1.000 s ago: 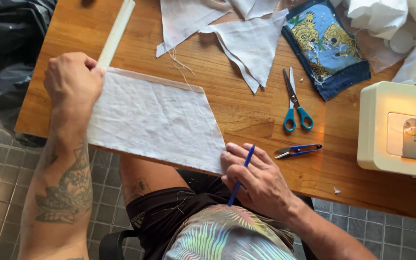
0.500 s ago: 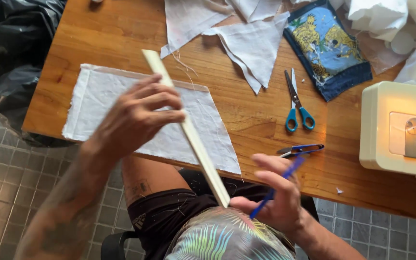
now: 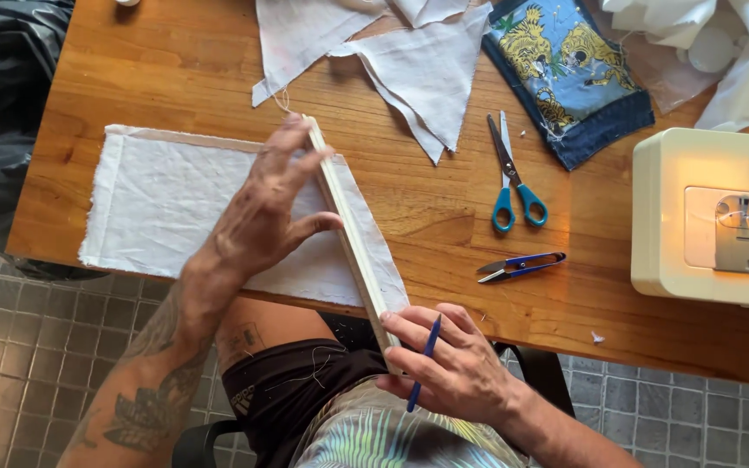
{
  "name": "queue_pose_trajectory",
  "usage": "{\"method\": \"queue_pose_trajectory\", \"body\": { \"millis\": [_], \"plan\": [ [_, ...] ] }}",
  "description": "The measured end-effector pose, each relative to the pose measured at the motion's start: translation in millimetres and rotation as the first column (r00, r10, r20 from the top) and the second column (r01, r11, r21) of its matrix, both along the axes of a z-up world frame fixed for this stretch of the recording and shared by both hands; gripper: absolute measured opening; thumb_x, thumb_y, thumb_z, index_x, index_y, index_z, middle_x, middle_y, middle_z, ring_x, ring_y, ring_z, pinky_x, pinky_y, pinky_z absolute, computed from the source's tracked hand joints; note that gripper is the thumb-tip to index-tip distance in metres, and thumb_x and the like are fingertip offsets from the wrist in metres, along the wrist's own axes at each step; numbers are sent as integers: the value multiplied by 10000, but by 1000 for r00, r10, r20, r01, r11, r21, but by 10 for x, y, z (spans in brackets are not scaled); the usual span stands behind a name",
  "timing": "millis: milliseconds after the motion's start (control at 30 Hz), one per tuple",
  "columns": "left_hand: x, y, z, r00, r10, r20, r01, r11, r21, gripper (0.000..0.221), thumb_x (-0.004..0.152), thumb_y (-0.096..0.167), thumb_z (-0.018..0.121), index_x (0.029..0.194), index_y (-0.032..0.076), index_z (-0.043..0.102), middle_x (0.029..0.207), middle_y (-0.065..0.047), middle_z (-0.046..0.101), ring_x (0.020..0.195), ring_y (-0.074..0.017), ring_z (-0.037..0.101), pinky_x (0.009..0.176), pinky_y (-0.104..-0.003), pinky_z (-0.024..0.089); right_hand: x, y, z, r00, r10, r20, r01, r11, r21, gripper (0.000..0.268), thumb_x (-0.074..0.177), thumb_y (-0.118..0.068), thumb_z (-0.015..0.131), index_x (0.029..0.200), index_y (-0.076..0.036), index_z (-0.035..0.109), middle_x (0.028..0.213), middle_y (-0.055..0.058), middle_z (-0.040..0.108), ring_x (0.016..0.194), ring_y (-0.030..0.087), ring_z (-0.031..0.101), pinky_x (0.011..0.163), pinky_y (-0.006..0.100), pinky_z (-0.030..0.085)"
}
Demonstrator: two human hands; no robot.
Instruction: Measuring, marking, and cutting fabric pieces on a workbench using a ruler, pen, and scissors
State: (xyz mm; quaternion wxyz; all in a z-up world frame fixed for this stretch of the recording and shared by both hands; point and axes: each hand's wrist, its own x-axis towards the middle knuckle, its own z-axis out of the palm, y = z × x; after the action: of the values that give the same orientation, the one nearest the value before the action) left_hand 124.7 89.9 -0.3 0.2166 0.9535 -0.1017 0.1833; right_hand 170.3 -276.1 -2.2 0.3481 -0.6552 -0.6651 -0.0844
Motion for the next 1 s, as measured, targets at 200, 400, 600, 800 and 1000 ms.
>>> {"method": "queue_pose_trajectory", "body": {
  "millis": [200,400,600,800,1000],
  "plan": [
    [-31,-27,-37,987,115,-110,-114,993,12,1168,936,729,863,1799,64,441,1889,-307,348,1771,-469,346,1455,-613,319,72,-8,-16,998,66,-15,-66,998,18,331,1147,-416,860,1298,-169,700,1498,114,788,1339,335,809,1137,485,502],
    [-36,-105,-20,970,183,-161,-179,983,37,1408,749,835,959,1797,67,417,1901,-296,328,1764,-475,364,1435,-672,296,93,-2,-10,996,84,-27,-83,996,44,275,1148,-345,863,1249,-142,707,1485,130,786,1310,344,825,1074,481,533],
    [-17,-153,33,966,193,-169,-190,981,36,1399,751,802,991,1788,57,419,1891,-306,348,1766,-455,362,1426,-670,314,128,-33,-8,992,104,-66,-102,994,38,259,1122,-269,889,1226,-122,703,1477,148,776,1305,365,835,1074,489,549],
    [-32,-135,2,973,172,-155,-173,985,7,1430,741,822,974,1792,36,406,1904,-303,324,1782,-447,346,1429,-706,296,118,-2,8,995,89,-37,-87,995,47,266,1110,-285,911,1214,-141,712,1459,127,791,1282,343,834,1052,482,560],
    [-41,-121,-13,972,174,-161,-174,985,17,1445,745,841,963,1799,27,402,1900,-301,337,1782,-446,341,1450,-668,276,114,7,22,996,86,-38,-85,996,30,248,1121,-293,894,1208,-146,714,1458,122,792,1288,341,827,1055,482,555]
  ]
}}
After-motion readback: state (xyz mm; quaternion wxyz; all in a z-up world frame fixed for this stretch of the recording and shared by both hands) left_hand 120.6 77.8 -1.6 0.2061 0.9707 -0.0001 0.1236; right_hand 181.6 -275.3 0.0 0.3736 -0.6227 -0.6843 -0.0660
